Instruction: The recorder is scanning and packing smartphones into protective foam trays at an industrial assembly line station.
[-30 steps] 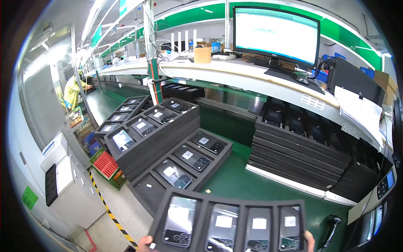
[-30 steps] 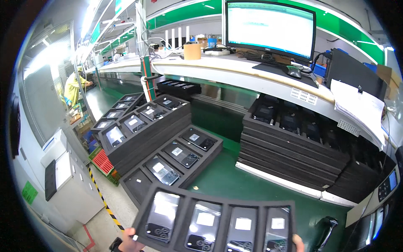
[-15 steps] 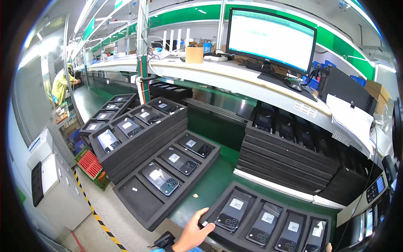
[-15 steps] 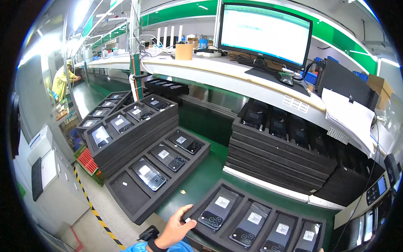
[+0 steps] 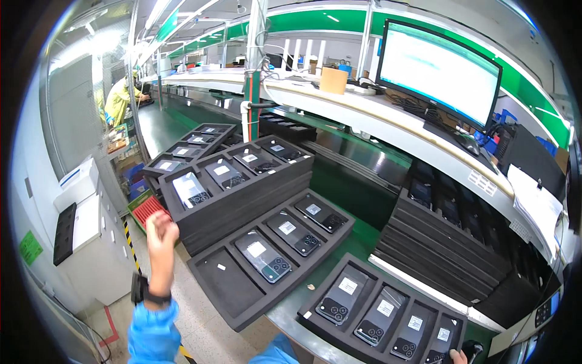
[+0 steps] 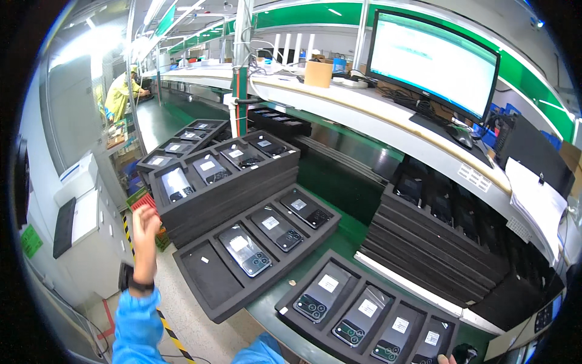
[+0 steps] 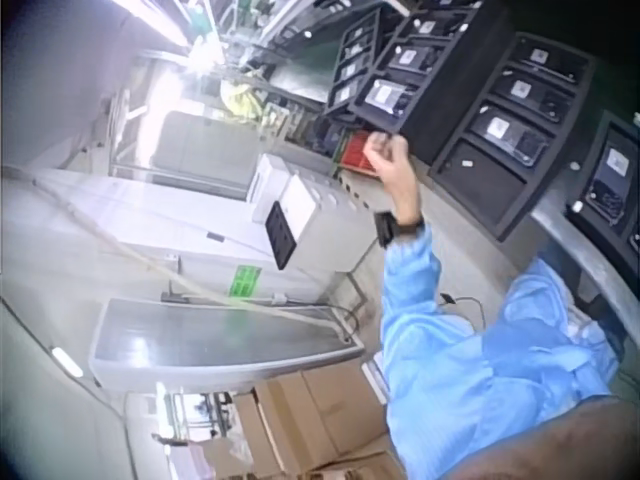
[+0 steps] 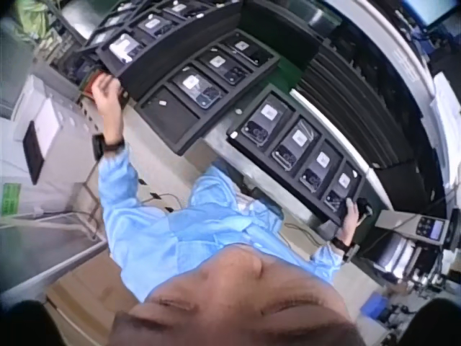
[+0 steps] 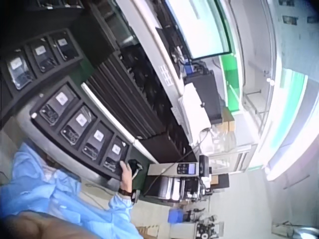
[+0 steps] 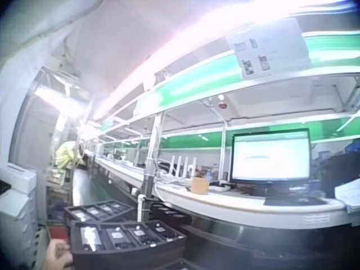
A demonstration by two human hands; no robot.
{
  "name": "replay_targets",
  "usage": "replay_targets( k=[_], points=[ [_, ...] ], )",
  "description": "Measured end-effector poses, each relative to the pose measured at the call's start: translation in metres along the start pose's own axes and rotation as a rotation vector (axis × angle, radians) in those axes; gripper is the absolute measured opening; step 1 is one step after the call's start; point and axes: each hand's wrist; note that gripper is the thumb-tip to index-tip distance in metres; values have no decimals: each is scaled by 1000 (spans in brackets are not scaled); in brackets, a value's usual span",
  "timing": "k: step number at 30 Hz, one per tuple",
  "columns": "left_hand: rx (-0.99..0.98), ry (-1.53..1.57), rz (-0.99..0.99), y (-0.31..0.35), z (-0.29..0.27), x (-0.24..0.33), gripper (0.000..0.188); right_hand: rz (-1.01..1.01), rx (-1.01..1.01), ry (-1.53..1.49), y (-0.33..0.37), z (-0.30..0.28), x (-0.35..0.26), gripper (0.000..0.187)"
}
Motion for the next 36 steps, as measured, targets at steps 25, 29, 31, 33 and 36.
replay_targets(
  k=[25,29,31,33,36],
  points=[
    [-43,318,-272,-149,-61,-138,37,48,-1028,-26,57,430,50,98],
    [-210,271,-217,-154,-75,-135,50,174,-992,-128,77,427,7,62],
    [-214,261,-286,-155,-74,-124,50,68,-1010,-185,82,431,17,65],
    [-220,343,-301,-169,-84,-141,45,45,-1172,146,67,433,40,106],
    [-63,321,-353,-177,-109,-172,38,109,-1171,422,68,444,48,116]
  ],
)
Point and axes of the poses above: each hand's wrist, its own y-axis away from the middle knuckle, its own z-axis out of the palm, x = y × z, and after that the axes turned 9 degrees about -x, right-handed
